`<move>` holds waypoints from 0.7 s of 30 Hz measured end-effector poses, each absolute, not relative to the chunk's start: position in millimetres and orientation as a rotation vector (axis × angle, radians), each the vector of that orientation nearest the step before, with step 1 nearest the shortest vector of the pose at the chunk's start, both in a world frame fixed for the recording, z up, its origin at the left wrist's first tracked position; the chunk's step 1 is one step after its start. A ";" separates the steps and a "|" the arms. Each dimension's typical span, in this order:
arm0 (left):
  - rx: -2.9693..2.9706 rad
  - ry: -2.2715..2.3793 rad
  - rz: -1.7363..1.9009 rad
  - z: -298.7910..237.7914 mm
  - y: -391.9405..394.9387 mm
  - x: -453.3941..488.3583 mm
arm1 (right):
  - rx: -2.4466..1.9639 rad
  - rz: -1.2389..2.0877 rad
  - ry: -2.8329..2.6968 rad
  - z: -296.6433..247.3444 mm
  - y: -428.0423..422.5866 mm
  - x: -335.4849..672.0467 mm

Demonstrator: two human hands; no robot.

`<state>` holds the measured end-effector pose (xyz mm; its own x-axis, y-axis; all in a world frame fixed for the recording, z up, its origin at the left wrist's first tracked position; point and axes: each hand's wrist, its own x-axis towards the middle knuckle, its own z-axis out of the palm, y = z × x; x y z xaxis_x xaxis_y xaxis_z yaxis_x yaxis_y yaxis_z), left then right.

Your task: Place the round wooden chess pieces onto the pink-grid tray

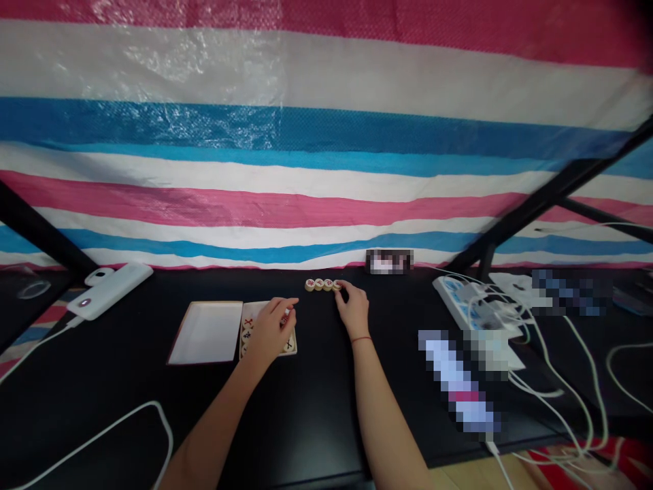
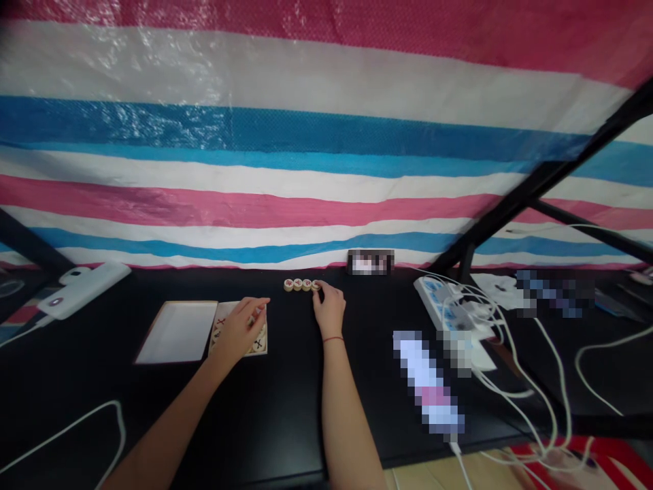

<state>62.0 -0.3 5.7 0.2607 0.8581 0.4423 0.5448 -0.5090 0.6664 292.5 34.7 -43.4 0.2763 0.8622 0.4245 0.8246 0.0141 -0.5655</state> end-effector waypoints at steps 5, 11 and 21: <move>2.169 1.279 1.143 5.4 -0.6 62.9 | -1.803 0.030 -1.527 -43.3 34.8 290.5; 2.176 1.284 1.136 8.3 0.3 61.5 | -1.768 -0.022 -1.503 -37.1 34.2 288.9; 2.453 1.740 0.827 -1.0 14.6 -3.2 | -1.400 0.334 -1.814 -10.4 2.8 209.9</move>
